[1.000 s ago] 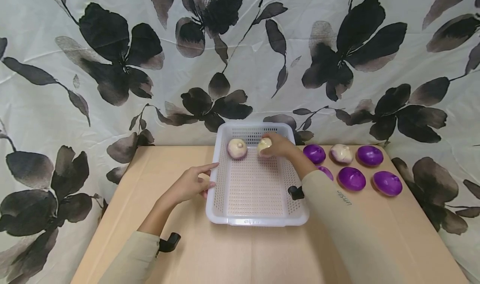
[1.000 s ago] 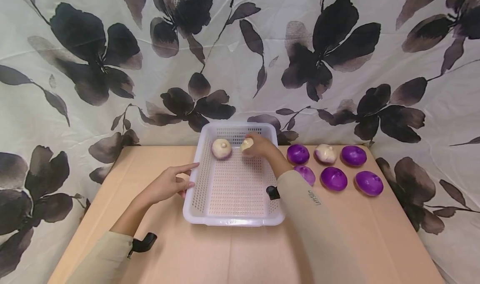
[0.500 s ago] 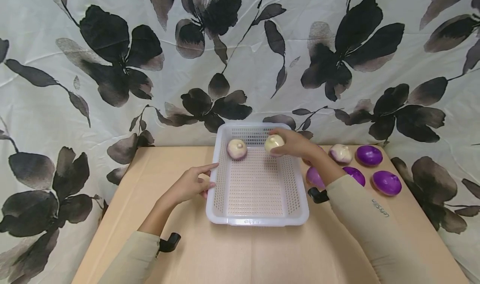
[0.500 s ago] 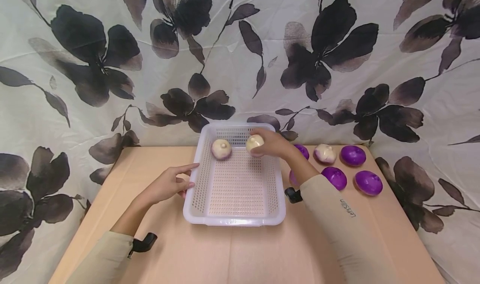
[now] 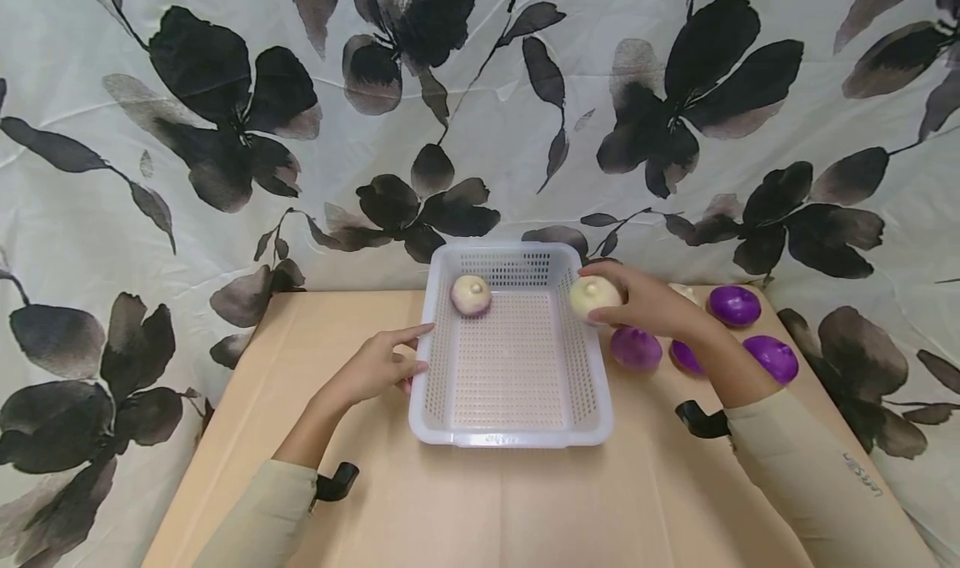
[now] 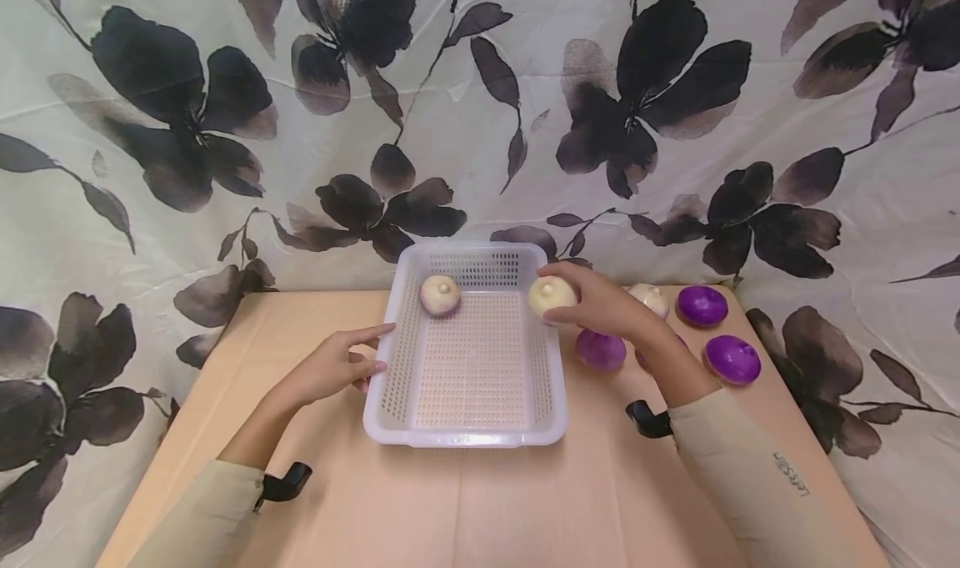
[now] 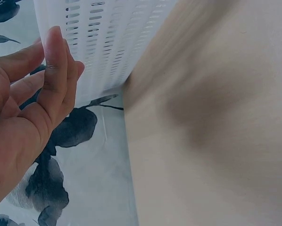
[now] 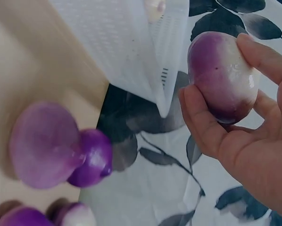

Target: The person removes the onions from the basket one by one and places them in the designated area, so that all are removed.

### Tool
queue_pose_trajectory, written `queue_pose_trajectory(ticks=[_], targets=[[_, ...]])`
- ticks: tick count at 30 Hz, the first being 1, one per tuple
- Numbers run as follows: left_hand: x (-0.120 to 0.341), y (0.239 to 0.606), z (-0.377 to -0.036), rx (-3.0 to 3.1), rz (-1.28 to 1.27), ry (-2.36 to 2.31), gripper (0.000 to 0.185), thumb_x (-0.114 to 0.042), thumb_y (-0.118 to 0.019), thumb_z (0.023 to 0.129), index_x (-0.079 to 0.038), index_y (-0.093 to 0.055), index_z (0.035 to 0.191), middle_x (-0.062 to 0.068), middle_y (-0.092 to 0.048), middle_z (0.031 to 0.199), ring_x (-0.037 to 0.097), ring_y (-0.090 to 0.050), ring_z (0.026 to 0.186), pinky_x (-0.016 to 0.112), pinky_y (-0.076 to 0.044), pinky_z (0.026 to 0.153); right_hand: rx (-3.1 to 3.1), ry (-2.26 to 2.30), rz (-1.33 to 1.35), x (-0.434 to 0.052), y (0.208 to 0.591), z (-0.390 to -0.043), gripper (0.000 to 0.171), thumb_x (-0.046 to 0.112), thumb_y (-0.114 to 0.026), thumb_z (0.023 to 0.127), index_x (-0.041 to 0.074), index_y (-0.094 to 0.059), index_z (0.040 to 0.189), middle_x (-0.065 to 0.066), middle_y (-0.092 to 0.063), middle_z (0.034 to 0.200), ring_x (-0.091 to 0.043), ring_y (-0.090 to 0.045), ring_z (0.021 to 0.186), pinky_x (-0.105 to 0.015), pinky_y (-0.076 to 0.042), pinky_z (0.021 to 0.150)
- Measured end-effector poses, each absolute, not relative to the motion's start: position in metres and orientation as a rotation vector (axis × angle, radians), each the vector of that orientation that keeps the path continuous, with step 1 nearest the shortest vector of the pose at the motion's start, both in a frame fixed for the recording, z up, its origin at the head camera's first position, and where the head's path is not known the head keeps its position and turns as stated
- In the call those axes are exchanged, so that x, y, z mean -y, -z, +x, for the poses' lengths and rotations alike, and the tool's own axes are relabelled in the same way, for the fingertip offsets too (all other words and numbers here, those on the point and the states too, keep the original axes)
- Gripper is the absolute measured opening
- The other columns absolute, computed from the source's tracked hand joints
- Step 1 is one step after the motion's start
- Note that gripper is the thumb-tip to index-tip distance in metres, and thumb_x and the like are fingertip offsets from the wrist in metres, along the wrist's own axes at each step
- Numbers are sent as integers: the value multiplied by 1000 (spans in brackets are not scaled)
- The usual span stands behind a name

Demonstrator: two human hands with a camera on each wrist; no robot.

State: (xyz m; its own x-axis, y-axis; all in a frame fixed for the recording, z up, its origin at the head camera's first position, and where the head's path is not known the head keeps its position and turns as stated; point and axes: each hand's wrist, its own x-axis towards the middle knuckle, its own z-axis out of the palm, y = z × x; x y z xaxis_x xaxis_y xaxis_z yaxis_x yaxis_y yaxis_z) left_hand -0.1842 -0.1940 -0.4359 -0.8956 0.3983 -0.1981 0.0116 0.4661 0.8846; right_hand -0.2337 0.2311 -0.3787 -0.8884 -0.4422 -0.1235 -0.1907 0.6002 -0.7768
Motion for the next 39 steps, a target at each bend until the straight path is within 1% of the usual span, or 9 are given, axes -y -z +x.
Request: queue_pose_trajectory(ticks=[3, 7, 15, 17, 22, 25, 30, 33, 39], targets=[[195, 435, -184, -2345, 347, -1403, 64, 3, -68, 96, -2, -45, 155, 26, -56, 123, 23, -69, 63, 44, -64, 62, -2596, 1125, -535, -242, 377, -224, 69, 25, -81, 91, 12, -49, 151, -16, -61, 134, -31, -63, 109, -43, -58, 92], [196, 435, -184, -2342, 339, -1403, 64, 2, -67, 96, -2, -44, 155, 26, -56, 123, 21, -68, 62, 54, -63, 66, -2637, 1103, -546, -257, 374, -210, 69, 24, -81, 91, 12, -49, 151, -18, -59, 137, -33, -63, 114, -49, -60, 93], [196, 435, -184, -2348, 318, -1393, 64, 2, -68, 95, -3, -44, 155, 25, -56, 123, 19, -67, 62, 53, -63, 67, -2667, 1038, -570, -283, 379, -191, 74, 25, -80, 91, 10, -44, 154, -22, -48, 151, -44, -53, 130, -65, -52, 102], [196, 435, -184, -2348, 316, -1394, 64, 2, -68, 95, -2, -44, 155, 25, -56, 123, 19, -67, 62, 54, -63, 67, -2659, 1031, -573, -288, 381, -187, 76, 25, -81, 91, 11, -42, 154, -23, -47, 150, -43, -53, 129, -61, -53, 101], [196, 434, -184, -2347, 317, -1401, 65, 3, -68, 95, -2, -44, 155, 25, -57, 123, 19, -68, 62, 53, -64, 67, -2602, 1032, -587, -299, 390, -177, 74, 29, -83, 89, 15, -46, 151, -19, -46, 145, -36, -51, 124, -31, -56, 92], [196, 435, -184, -2341, 318, -1404, 65, 3, -68, 95, -2, -44, 155, 26, -56, 123, 19, -68, 63, 50, -64, 66, -2550, 1047, -637, -305, 396, -172, 72, 29, -84, 88, 15, -50, 149, -16, -47, 147, -31, -53, 123, -21, -55, 91], [195, 435, -183, -2338, 318, -1408, 64, 2, -68, 96, -2, -44, 155, 26, -56, 124, 19, -68, 64, 48, -64, 65, -2447, 1049, -655, -311, 405, -166, 72, 30, -82, 88, 19, -50, 151, -12, -52, 148, -21, -57, 117, -21, -54, 92], [195, 435, -184, -2341, 323, -1406, 64, 2, -68, 96, -3, -45, 155, 26, -56, 124, 19, -68, 63, 52, -64, 66, -2409, 1021, -620, -312, 411, -163, 74, 32, -81, 89, 18, -47, 153, -14, -53, 144, -23, -56, 115, -23, -53, 89], [195, 438, -185, -2338, 326, -1407, 64, 1, -68, 96, -3, -45, 155, 26, -57, 123, 19, -67, 63, 43, -64, 62, -2370, 966, -607, -306, 430, -161, 74, 33, -81, 89, 12, -47, 151, -13, -58, 136, -26, -57, 114, -25, -54, 88]])
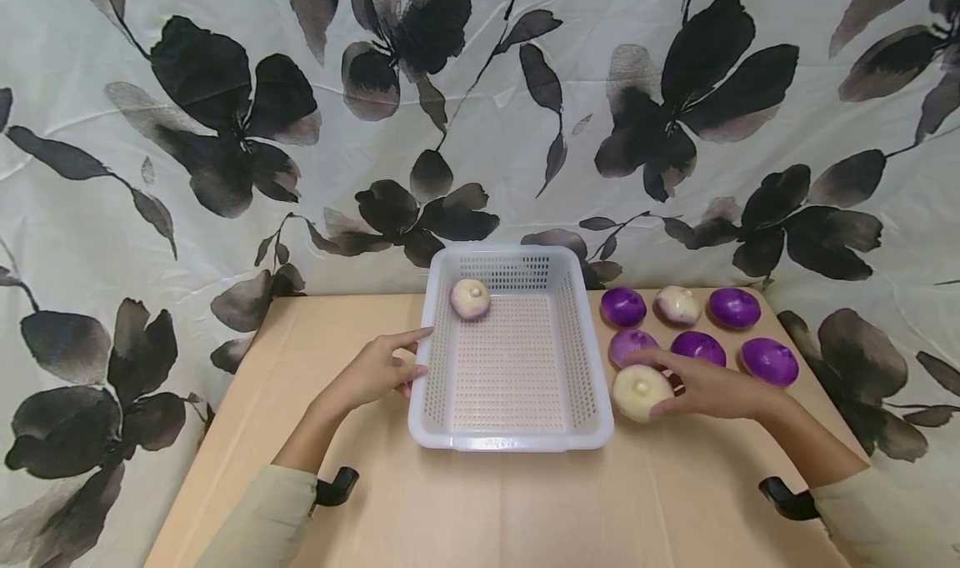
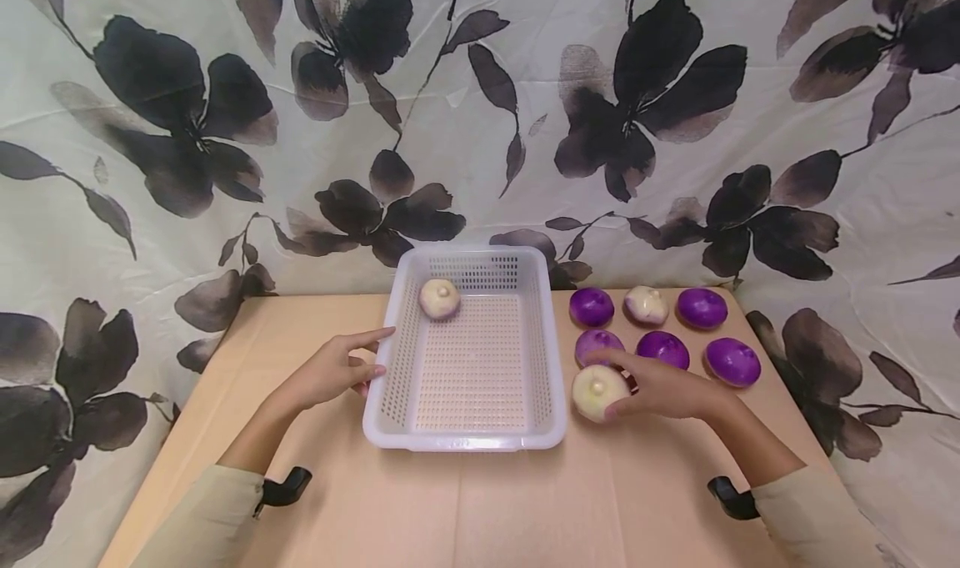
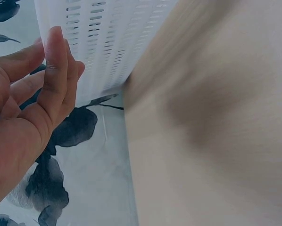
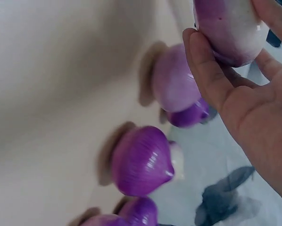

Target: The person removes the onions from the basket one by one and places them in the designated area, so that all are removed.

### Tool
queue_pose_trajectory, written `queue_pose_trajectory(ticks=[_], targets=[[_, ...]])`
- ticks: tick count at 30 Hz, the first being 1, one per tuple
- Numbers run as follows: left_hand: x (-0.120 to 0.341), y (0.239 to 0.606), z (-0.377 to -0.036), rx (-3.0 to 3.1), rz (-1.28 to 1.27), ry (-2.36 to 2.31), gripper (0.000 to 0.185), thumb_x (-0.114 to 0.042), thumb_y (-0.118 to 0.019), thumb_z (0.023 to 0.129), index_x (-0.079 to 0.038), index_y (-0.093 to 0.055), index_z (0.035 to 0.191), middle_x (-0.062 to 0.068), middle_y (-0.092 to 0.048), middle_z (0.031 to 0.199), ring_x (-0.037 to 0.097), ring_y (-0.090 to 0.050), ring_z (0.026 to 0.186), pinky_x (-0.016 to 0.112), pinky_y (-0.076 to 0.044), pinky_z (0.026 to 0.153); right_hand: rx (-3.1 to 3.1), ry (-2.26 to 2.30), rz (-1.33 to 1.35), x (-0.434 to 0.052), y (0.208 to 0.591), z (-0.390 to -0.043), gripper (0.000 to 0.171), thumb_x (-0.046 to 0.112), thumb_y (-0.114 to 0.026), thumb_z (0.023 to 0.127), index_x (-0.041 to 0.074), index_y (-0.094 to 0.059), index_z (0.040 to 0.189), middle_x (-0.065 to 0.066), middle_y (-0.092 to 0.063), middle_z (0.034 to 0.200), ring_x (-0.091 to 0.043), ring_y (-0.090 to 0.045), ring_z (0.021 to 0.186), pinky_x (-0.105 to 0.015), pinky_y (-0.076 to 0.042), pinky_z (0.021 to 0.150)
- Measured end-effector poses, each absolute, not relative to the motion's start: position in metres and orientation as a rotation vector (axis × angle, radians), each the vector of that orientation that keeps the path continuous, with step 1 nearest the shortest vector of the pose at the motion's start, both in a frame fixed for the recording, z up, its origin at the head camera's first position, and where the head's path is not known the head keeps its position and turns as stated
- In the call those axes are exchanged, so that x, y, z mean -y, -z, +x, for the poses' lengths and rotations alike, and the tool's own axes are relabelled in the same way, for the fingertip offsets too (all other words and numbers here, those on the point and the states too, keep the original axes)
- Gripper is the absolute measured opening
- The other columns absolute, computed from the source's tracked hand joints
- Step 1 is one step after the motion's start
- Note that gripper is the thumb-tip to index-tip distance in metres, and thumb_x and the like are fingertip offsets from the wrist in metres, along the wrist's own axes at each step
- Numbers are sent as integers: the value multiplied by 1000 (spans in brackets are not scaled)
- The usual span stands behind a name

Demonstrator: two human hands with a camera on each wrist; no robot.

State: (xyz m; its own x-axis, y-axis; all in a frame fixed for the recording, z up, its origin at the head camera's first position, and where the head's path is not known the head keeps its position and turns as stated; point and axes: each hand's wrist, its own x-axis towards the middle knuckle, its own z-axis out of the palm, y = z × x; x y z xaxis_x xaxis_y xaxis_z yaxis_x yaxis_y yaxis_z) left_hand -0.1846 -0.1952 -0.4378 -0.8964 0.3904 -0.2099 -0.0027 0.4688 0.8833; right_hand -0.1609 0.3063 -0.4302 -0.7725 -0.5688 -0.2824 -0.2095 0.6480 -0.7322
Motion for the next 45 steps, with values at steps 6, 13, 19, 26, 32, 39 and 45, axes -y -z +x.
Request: queue_pose_trajectory(ticks=[6, 13, 19, 26, 32, 39, 45], targets=[[196, 440, -184, -2334, 318, -1402, 64, 1, -68, 95, -2, -45, 155, 26, -56, 123, 19, -66, 62, 43, -64, 61, -2334, 979, -652, -304, 451, -159, 68, 32, -81, 89, 11, -52, 147, -12, -61, 132, -19, -59, 109, -25, -54, 87], [196, 439, -185, -2340, 320, -1402, 64, 1, -68, 95, -2, -45, 155, 26, -56, 123, 19, -66, 62, 43, -63, 62, -2263, 1013, -642, -308, 461, -161, 67, 27, -79, 92, 13, -50, 150, -15, -55, 140, -24, -53, 110, -25, -50, 87], [195, 439, -185, -2347, 321, -1397, 64, 1, -69, 95, -4, -46, 155, 25, -57, 123, 20, -66, 62, 49, -64, 64, -2241, 1022, -617, -309, 472, -161, 70, 27, -78, 93, 12, -47, 154, -15, -55, 139, -26, -51, 112, -26, -49, 86], [195, 439, -185, -2358, 315, -1385, 63, 0, -68, 96, -4, -46, 155, 25, -57, 123, 20, -66, 61, 49, -63, 64, -2224, 1033, -575, -312, 476, -160, 71, 27, -77, 94, 11, -44, 155, -17, -53, 143, -30, -51, 118, -30, -50, 93], [195, 438, -186, -2362, 321, -1375, 64, 0, -68, 96, -3, -45, 155, 25, -56, 123, 18, -66, 62, 47, -64, 63, -2220, 1025, -551, -312, 473, -161, 73, 27, -77, 93, 12, -43, 156, -17, -53, 140, -29, -50, 114, -28, -49, 88], [195, 437, -186, -2361, 327, -1382, 64, 1, -69, 95, -6, -46, 155, 25, -57, 123, 19, -66, 62, 49, -64, 65, -2238, 1026, -584, -315, 476, -162, 73, 26, -78, 93, 11, -44, 156, -14, -56, 135, -27, -52, 111, -25, -51, 86], [196, 437, -185, -2360, 328, -1382, 63, 1, -68, 96, -6, -47, 155, 25, -56, 123, 20, -66, 62, 52, -63, 66, -2222, 1026, -620, -316, 475, -162, 72, 25, -78, 93, 8, -45, 155, -17, -56, 137, -24, -56, 115, -24, -53, 90]])
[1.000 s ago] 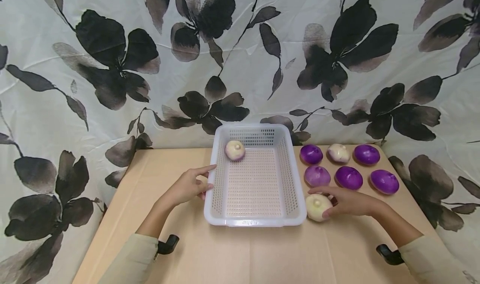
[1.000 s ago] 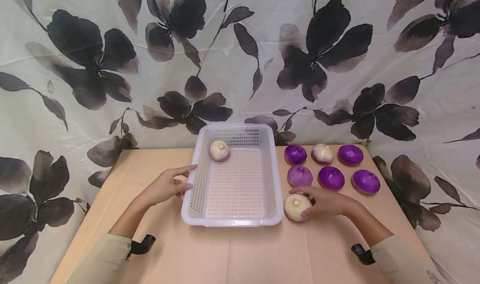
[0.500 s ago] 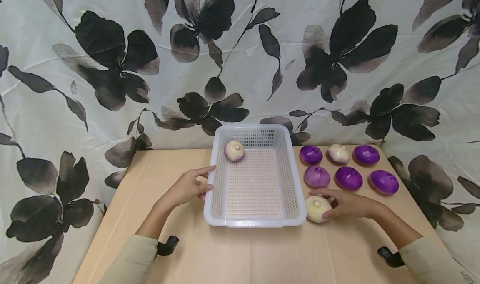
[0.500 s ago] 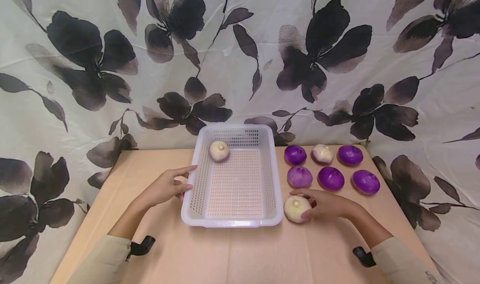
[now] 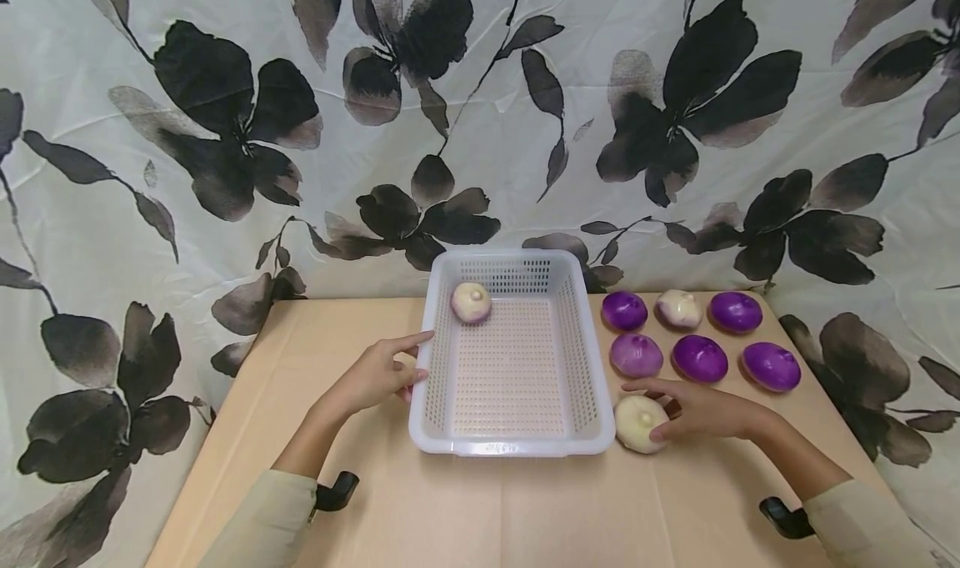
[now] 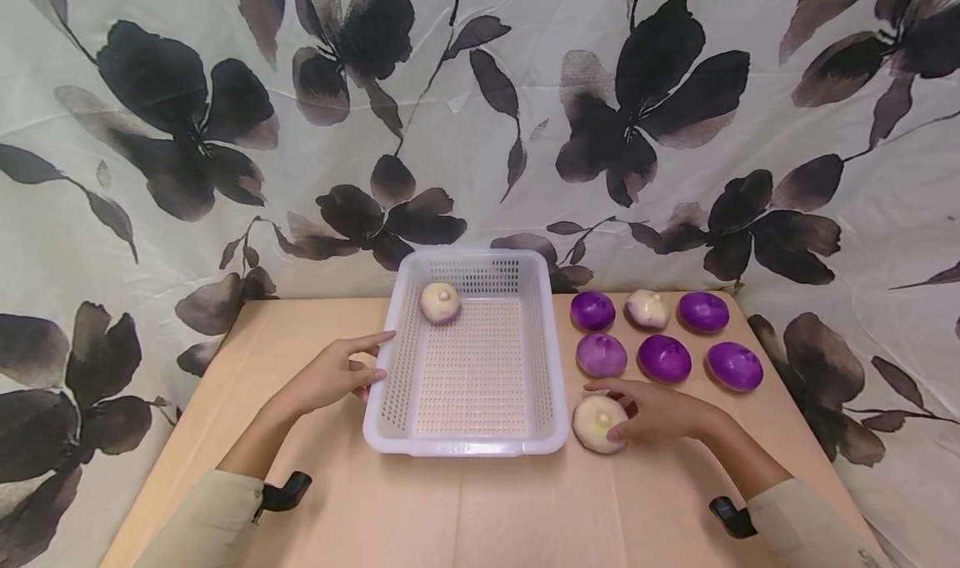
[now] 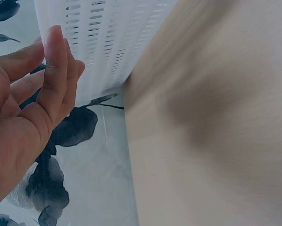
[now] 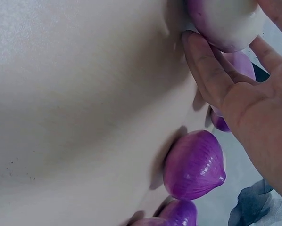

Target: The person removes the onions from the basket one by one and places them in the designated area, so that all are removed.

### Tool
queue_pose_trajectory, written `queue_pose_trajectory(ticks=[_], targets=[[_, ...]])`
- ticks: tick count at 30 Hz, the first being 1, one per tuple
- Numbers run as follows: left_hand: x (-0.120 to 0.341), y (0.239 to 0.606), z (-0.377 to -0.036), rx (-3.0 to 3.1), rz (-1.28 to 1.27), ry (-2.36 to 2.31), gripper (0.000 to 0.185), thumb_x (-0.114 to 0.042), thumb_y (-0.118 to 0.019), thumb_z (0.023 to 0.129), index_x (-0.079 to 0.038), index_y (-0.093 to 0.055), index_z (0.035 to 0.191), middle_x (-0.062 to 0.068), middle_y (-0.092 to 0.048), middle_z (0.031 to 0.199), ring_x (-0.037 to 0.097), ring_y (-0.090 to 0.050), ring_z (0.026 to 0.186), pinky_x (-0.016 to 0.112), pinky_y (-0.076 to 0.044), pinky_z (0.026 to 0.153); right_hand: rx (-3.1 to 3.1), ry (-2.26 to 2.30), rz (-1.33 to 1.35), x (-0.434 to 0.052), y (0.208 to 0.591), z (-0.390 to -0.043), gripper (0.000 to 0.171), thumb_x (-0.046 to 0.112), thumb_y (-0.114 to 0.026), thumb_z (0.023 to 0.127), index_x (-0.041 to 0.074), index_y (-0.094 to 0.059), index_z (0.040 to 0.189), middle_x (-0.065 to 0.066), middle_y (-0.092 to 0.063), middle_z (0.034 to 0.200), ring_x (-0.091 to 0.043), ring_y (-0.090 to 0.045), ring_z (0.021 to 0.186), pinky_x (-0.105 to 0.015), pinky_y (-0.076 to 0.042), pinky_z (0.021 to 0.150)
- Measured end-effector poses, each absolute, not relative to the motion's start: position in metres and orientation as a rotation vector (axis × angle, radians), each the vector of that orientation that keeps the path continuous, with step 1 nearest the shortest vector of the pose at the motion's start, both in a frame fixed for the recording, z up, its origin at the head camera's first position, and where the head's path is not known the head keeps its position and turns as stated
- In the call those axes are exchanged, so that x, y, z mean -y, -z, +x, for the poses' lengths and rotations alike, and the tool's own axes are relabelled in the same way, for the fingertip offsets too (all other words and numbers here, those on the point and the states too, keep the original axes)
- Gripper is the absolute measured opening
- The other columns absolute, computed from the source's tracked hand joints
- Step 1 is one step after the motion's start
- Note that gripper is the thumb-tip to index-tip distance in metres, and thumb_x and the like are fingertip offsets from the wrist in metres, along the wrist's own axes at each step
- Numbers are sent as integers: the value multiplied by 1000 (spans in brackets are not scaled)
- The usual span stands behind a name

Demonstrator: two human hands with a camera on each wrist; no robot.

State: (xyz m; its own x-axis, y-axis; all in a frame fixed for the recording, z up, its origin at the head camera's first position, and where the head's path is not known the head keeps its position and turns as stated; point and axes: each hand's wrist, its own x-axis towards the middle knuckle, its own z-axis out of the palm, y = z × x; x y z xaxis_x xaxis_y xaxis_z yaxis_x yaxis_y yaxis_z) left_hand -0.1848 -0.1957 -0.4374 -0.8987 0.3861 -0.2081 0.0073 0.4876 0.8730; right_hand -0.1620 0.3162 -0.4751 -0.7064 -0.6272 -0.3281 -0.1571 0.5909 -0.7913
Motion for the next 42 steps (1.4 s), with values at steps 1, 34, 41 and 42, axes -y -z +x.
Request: queue_pose_trajectory(ticks=[1, 34, 41, 42], targets=[[196, 437, -185, -2360, 328, -1382, 63, 1, -68, 96, -6, -47, 155, 25, -56, 123, 20, -66, 62, 51, -63, 65, -2221, 1026, -625, -316, 474, -162, 72, 25, -77, 93, 8, -45, 155, -18, -56, 139, -24, -56, 115, -24, -53, 90], [199, 438, -185, -2361, 333, -1395, 65, 1, -69, 95, -4, -45, 155, 26, -56, 124, 19, -66, 63, 50, -64, 64, -2394, 888, -654, -290, 386, -208, 58, 29, -77, 94, 13, -56, 146, -16, -63, 137, -35, -65, 119, -40, -62, 94], [197, 438, -184, -2354, 328, -1397, 64, 1, -69, 95, -4, -46, 155, 25, -56, 123, 18, -66, 63, 40, -64, 61, -2387, 949, -776, -253, 376, -240, 60, 18, -75, 96, 5, -52, 149, -19, -61, 137, -37, -65, 122, -46, -58, 101], [196, 439, -184, -2351, 333, -1403, 64, 1, -69, 95, -4, -46, 155, 25, -56, 123, 18, -66, 62, 41, -64, 61, -2378, 952, -774, -247, 376, -245, 60, 17, -74, 96, 4, -51, 150, -21, -60, 138, -38, -64, 123, -47, -58, 101]])
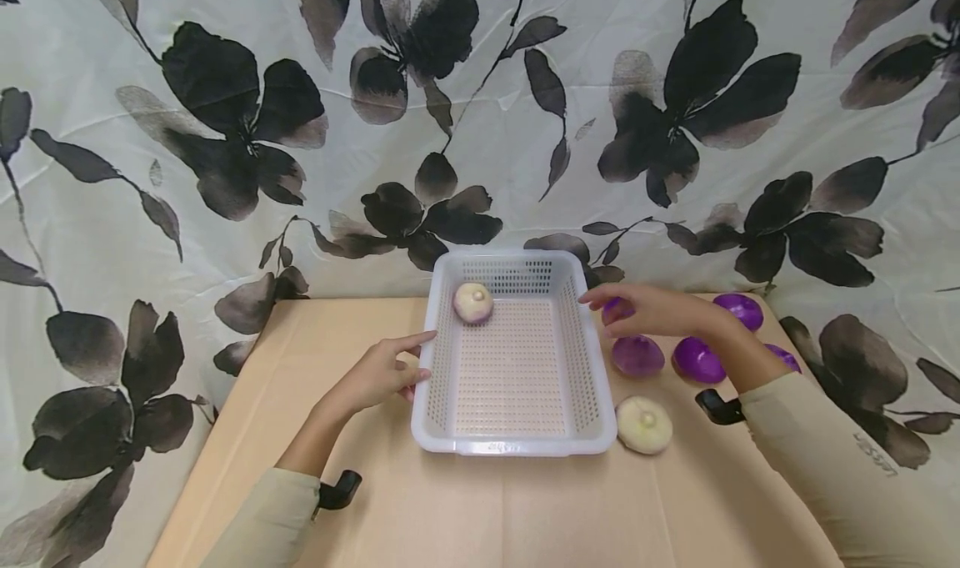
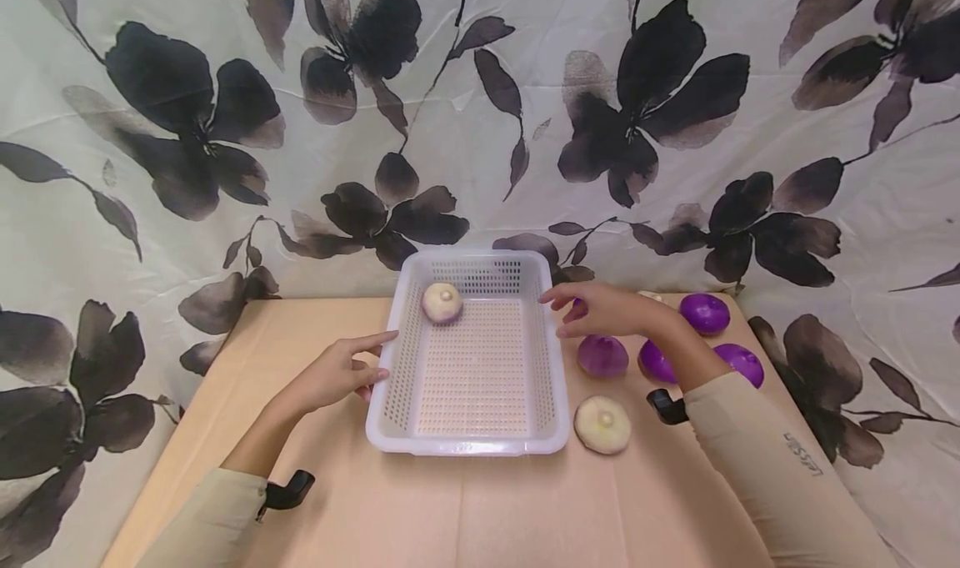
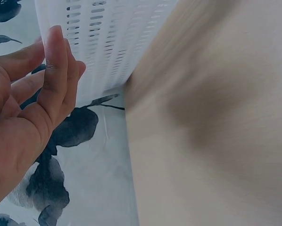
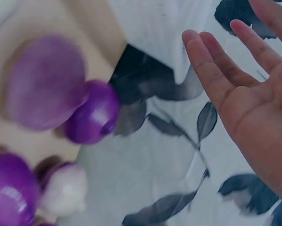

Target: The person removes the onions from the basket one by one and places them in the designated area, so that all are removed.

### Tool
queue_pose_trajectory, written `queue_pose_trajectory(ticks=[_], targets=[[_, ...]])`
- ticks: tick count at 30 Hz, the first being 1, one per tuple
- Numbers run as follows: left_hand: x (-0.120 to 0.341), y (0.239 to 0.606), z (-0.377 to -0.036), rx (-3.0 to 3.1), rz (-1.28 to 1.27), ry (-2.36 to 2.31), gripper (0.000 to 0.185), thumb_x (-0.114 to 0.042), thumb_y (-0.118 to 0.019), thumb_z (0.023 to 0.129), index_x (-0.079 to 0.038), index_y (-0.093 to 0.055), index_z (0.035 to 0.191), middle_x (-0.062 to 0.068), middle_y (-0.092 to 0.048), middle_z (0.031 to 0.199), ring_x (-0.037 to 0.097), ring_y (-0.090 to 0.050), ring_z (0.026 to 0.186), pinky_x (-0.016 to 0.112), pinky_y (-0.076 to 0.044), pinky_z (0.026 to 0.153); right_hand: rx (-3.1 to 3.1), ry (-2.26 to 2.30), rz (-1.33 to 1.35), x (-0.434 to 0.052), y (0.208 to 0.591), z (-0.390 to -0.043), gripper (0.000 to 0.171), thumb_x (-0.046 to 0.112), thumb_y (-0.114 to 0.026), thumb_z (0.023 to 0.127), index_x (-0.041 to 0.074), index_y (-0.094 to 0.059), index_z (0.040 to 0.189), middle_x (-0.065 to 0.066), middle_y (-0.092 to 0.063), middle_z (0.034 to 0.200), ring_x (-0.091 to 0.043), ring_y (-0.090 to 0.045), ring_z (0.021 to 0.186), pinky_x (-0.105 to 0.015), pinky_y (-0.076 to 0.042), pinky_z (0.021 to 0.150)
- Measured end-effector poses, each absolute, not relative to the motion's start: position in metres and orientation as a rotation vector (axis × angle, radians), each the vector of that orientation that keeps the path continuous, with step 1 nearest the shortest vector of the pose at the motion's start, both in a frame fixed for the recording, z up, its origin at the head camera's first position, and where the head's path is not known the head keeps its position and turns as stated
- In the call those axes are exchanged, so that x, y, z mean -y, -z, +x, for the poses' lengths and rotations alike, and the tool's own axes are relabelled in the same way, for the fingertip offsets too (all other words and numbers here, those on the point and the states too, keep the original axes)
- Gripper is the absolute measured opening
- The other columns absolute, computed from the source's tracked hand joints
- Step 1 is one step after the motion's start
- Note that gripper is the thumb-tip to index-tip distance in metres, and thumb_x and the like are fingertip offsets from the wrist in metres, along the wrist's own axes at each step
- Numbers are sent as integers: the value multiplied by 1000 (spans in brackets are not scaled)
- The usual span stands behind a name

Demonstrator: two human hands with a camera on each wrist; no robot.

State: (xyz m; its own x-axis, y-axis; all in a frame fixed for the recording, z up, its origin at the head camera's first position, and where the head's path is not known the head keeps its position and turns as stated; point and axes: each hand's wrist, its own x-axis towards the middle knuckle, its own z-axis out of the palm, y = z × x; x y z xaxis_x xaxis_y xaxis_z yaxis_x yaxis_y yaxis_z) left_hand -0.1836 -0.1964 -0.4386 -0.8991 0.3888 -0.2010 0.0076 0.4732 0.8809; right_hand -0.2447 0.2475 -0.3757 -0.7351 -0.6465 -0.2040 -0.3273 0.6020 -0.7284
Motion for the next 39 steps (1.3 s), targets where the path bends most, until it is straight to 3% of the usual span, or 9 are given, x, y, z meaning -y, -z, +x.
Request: queue_pose_trajectory(ticks=[7, 20, 26, 39], targets=[[194, 441, -184, -2327, 359, -1413, 64, 2, -68, 96, -1, -44, 155, 25, -56, 122, 19, -69, 63, 55, -64, 66, -2341, 926, -801, -206, 372, -277, 61, 19, -74, 96, 1, -50, 149, -26, -57, 141, -46, -62, 125, -53, -54, 106], [195, 440, -183, -2325, 364, -1420, 63, 2, -68, 96, -1, -45, 155, 27, -56, 123, 19, -70, 62, 57, -63, 66, -2367, 882, -744, -134, 398, -310, 64, 28, -72, 97, 5, -48, 152, -24, -53, 149, -42, -48, 141, -59, -43, 115], [194, 441, -185, -2331, 384, -1412, 63, 1, -68, 96, -1, -45, 155, 27, -57, 123, 18, -70, 63, 52, -64, 65, -2397, 1036, -582, -114, 426, -316, 64, 26, -70, 99, 4, -46, 153, -25, -49, 152, -42, -44, 144, -59, -40, 118], [199, 437, -185, -2343, 364, -1397, 63, 1, -69, 96, -2, -45, 154, 26, -56, 122, 19, -69, 61, 57, -63, 66, -2420, 1378, -114, -62, 476, -319, 71, 34, -74, 95, 10, -43, 155, -22, -50, 151, -40, -48, 140, -54, -42, 118]])
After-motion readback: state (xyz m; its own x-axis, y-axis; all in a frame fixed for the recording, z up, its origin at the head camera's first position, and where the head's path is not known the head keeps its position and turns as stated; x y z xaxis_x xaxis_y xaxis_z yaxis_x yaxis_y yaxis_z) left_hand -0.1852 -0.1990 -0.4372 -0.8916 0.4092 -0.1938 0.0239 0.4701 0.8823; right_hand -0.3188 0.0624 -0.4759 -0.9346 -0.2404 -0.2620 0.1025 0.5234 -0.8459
